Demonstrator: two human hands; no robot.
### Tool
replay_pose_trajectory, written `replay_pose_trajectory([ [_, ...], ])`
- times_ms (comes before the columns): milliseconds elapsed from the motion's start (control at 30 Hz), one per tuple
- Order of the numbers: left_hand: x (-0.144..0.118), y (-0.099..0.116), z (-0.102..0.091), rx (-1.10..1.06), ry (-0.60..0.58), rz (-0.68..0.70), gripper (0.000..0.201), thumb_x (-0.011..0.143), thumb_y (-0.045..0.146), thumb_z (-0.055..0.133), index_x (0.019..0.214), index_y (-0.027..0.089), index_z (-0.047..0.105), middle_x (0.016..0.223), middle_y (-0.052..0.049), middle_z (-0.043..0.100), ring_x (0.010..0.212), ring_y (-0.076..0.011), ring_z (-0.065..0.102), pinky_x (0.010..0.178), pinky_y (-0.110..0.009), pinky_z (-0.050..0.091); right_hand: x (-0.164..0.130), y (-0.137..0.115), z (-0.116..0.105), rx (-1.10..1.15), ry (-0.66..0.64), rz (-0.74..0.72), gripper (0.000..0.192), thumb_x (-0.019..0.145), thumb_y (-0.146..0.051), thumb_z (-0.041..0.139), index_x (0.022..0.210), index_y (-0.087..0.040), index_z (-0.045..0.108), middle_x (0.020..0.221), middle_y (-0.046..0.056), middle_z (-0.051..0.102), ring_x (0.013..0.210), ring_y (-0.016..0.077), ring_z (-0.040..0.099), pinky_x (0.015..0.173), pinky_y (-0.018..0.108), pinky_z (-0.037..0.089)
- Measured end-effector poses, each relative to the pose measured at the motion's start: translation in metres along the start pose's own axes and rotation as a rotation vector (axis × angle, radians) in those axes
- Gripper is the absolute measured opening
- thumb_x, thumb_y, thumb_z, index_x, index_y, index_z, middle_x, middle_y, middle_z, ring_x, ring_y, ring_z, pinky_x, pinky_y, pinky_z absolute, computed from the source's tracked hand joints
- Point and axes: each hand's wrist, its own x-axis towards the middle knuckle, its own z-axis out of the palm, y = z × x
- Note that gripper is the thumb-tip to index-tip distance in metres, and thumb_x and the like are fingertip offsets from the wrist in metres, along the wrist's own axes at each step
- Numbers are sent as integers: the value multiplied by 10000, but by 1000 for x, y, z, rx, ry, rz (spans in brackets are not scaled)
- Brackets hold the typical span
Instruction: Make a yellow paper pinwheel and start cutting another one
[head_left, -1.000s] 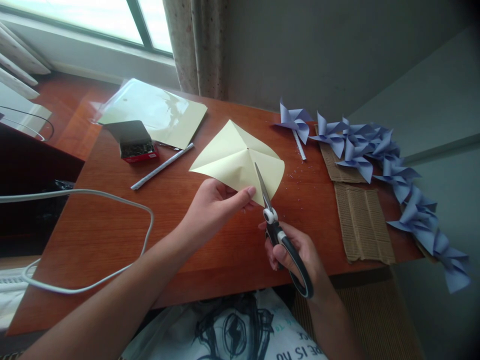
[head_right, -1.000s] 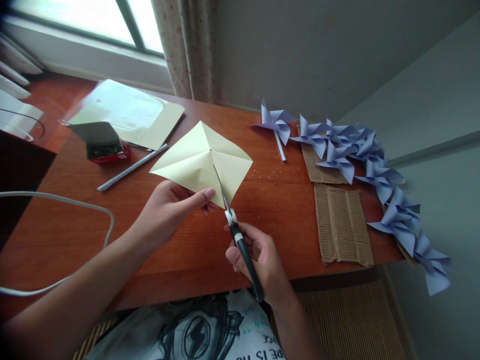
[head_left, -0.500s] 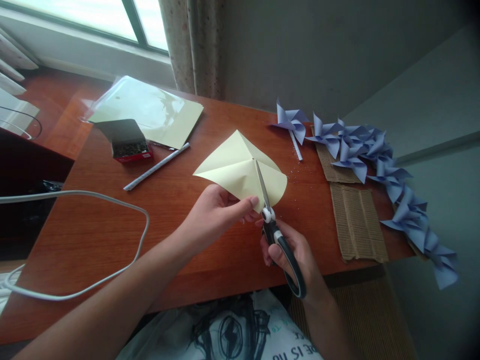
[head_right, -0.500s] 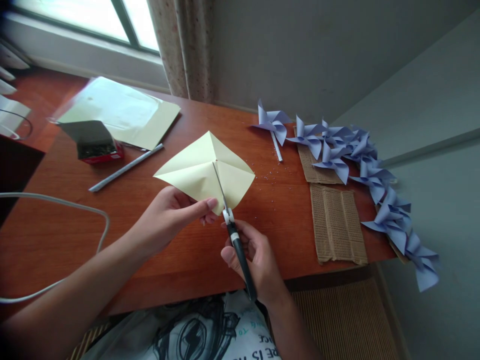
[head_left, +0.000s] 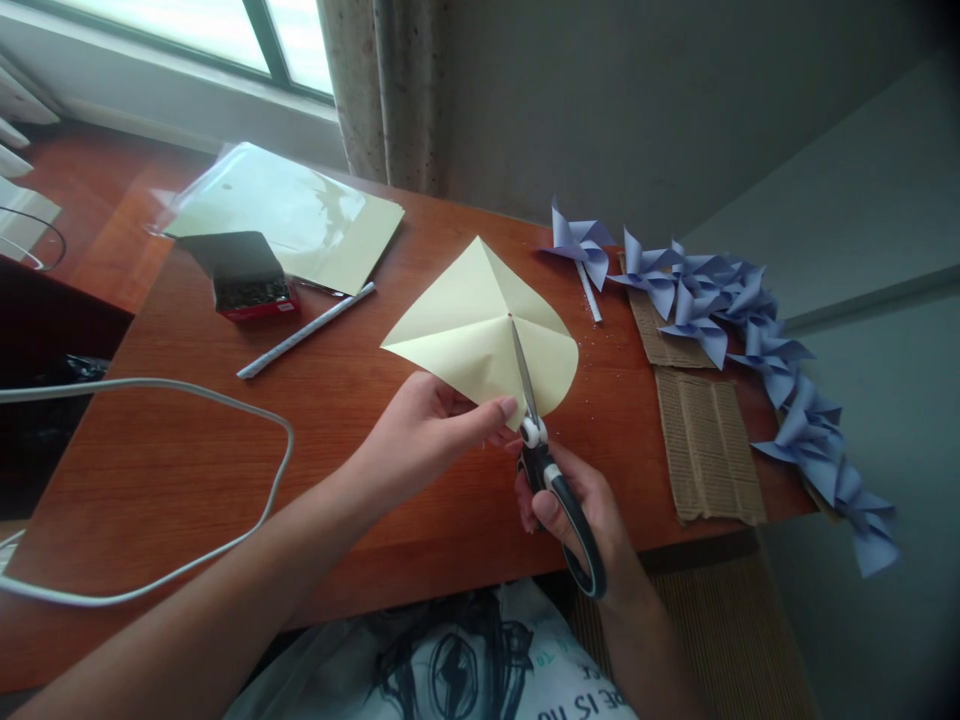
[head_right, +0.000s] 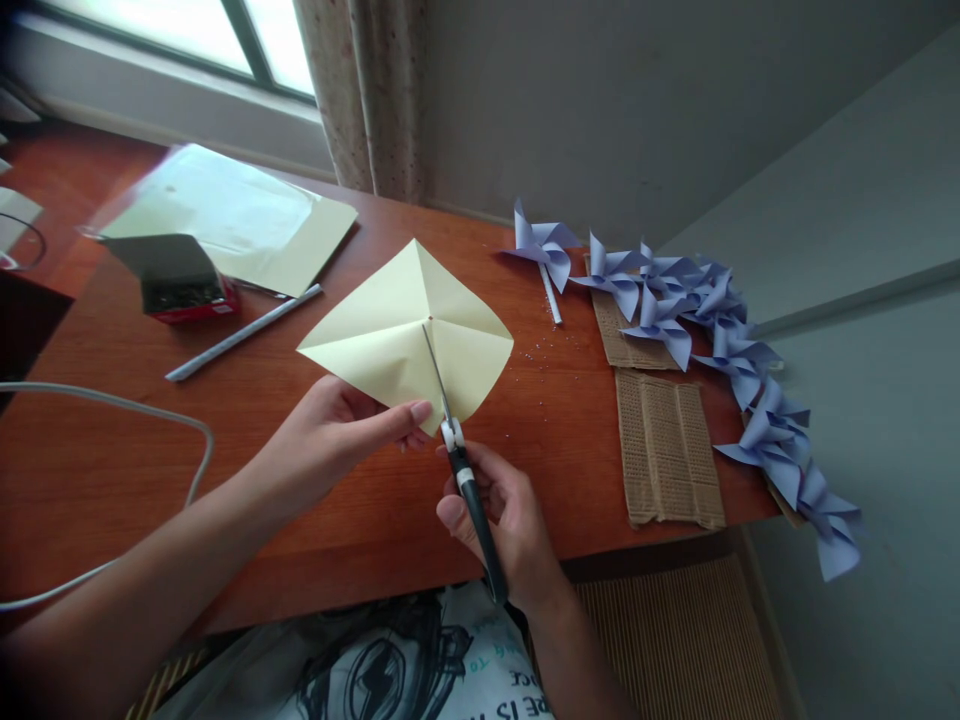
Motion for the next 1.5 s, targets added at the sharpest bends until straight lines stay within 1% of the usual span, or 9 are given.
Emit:
replay_pose_trajectory([
  [333, 0, 2, 2, -25, 0, -4, 78, 836, 175, 763, 771, 134, 752, 695, 8, 748, 635, -80, 663, 609, -138, 527, -1, 1, 0, 4, 13, 1, 531, 835, -547, 735, 1209, -185, 631, 780, -1, 538, 645, 124, 485, 593, 265, 378],
  [500, 0, 5, -1, -2, -9, -12, 87, 816, 191, 780, 750, 138, 763, 683, -5, 750, 628, -95, 662, 598, -151, 514, 1, 3, 0, 11, 8, -7, 528, 834, -543, 736, 1205, -182, 631, 762, -4, 537, 637, 126, 483, 588, 265, 376],
  [700, 0, 5, -5, -9, 0, -113, 143, 828, 251, 764, 755, 128, 768, 695, -51, 763, 616, -123, 656, 574, -189, 496, 1, 3, 1, -4, 10, -21, 520, 833, -536, 738, 1188, -168, 644, 778, 7, 551, 631, 127, 483, 581, 271, 378],
  [800, 0, 3, -4, -11, 12, -135, 159, 820, 277, 771, 794, 120, 759, 720, -71, 768, 640, -146, 674, 585, -212, 504, 0, 1, 2, -11, 9, -15, 517, 837, -540, 731, 1190, -173, 644, 779, 6, 551, 636, 130, 482, 590, 275, 385],
  [900, -1, 1, -3, -4, 25, -131, 175, 812, 291, 779, 827, 119, 749, 748, -80, 774, 660, -164, 686, 607, -233, 523, 0, 0, 2, -17, 13, -2, 544, 830, -560, 728, 1203, -173, 640, 779, 5, 553, 639, 134, 481, 590, 277, 388],
  [1000, -2, 0, -1, 10, 37, -126, 177, 809, 291, 778, 830, 119, 741, 751, -76, 770, 661, -164, 683, 622, -240, 530, 0, 1, 2, -23, 17, -1, 555, 828, -563, 728, 1207, -166, 645, 781, 7, 556, 645, 133, 483, 592, 273, 387],
  [1167, -2, 2, -1, 19, 43, -119, 175, 805, 289, 769, 822, 120, 726, 728, -70, 758, 646, -164, 671, 590, -232, 507, 0, 2, 1, -32, 21, -6, 556, 826, -550, 736, 1218, -164, 654, 781, 9, 558, 645, 127, 485, 585, 263, 386],
  [1300, -1, 2, -3, -3, 34, -94, 211, 847, 325, 725, 804, 118, 729, 713, -72, 748, 638, -154, 664, 568, -215, 486, 0, 2, 1, -39, 22, -3, 577, 812, -558, 745, 1225, -166, 651, 772, 10, 553, 627, 128, 478, 570, 263, 381],
  [1500, -2, 1, -2, 10, 104, -83, 163, 826, 294, 751, 805, 137, 717, 716, -39, 735, 625, -140, 640, 555, -209, 482, 0, 2, 2, -38, 29, 9, 573, 811, -557, 745, 1219, -166, 648, 766, 9, 552, 621, 129, 477, 572, 265, 378],
])
